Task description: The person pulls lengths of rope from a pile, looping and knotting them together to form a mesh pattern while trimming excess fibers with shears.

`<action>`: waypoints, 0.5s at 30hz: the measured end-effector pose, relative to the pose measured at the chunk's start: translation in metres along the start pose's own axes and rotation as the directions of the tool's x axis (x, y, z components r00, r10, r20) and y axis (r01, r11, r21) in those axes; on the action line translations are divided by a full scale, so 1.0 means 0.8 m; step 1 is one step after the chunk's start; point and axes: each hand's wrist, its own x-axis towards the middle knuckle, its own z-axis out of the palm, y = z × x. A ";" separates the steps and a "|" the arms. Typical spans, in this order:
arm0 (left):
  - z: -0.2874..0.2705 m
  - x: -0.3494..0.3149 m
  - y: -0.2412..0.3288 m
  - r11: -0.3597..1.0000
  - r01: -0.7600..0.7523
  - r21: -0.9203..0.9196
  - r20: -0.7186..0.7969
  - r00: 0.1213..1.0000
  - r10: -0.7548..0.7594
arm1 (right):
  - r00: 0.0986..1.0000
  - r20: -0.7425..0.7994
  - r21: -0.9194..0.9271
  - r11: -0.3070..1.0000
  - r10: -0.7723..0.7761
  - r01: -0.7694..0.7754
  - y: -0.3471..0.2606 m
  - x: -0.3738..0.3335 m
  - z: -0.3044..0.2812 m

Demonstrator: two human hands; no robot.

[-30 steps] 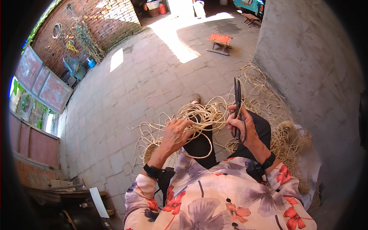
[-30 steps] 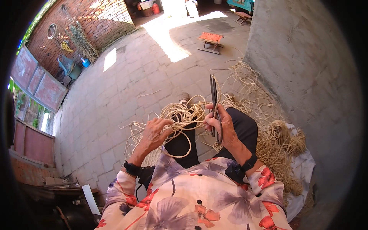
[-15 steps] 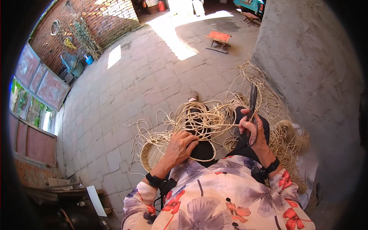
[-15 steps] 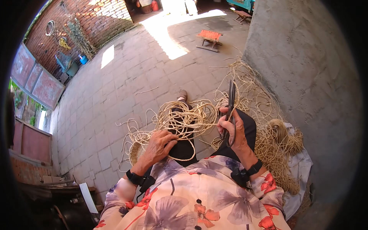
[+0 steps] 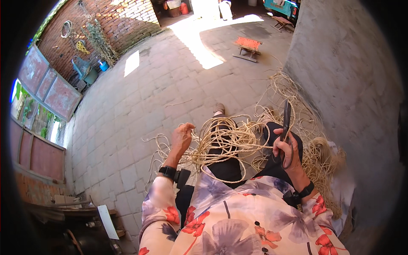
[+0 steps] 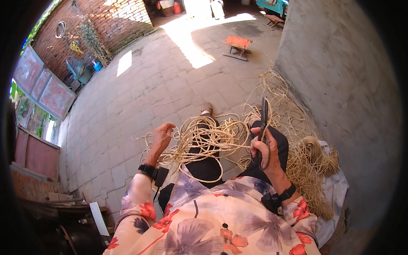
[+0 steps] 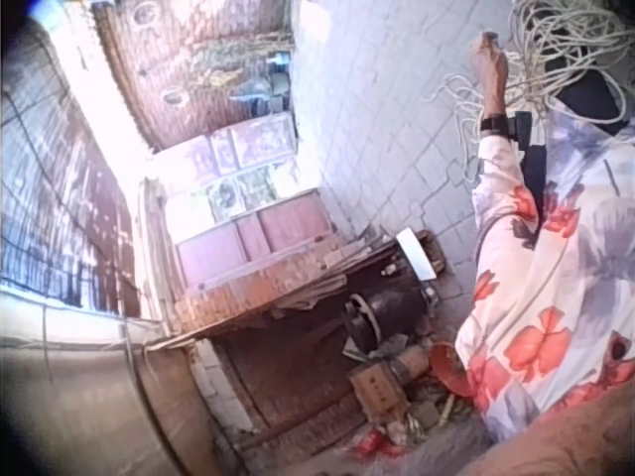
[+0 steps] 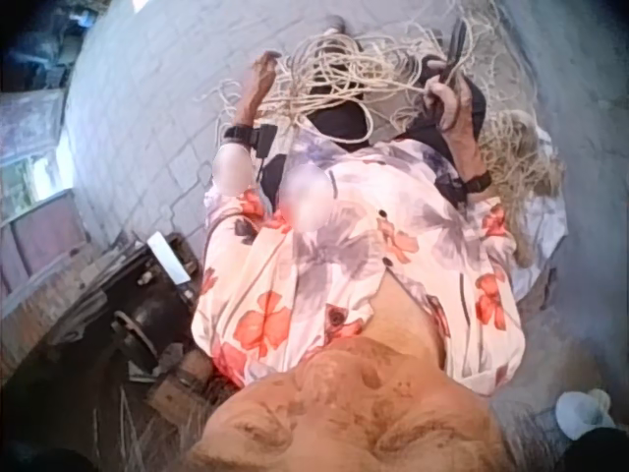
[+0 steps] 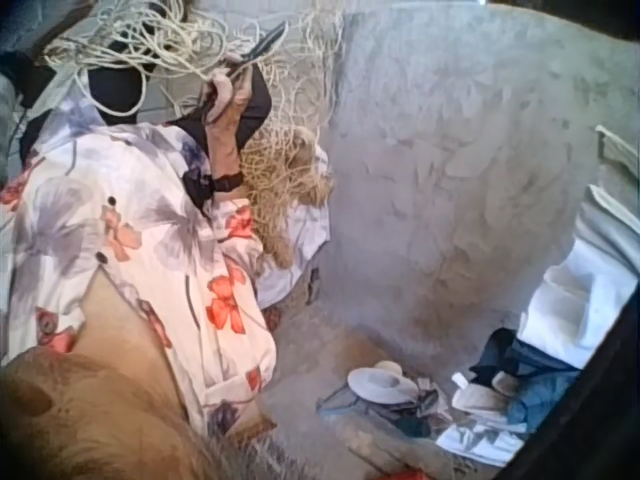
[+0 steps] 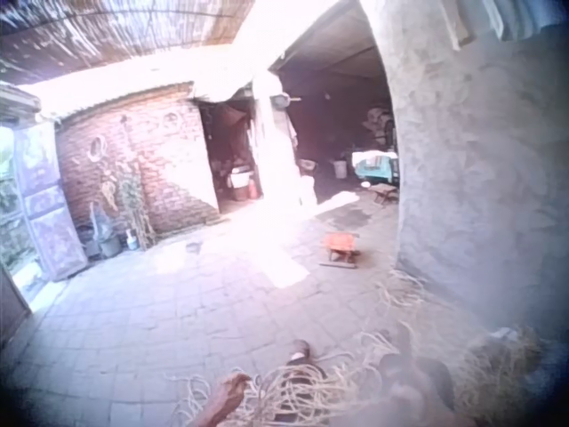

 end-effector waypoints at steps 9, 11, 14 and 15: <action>0.029 -0.011 -0.007 0.502 0.658 -0.562 0.689 0.708 -0.157 | 0.999 -0.046 -0.041 0.999 0.019 -0.021 0.003 -0.004 -0.011; 0.024 -0.018 -0.001 0.438 0.664 -0.606 0.681 0.718 -0.145 | 0.999 -0.043 -0.044 0.998 0.032 -0.034 0.003 -0.003 -0.012; 0.021 -0.024 0.003 0.394 0.645 -0.655 0.656 0.744 -0.128 | 0.997 -0.062 -0.044 0.997 0.053 -0.056 0.005 -0.002 -0.012; 0.019 -0.025 0.002 0.514 0.602 -0.611 0.638 0.759 -0.130 | 0.997 -0.060 -0.043 0.998 0.053 -0.056 0.005 -0.002 -0.012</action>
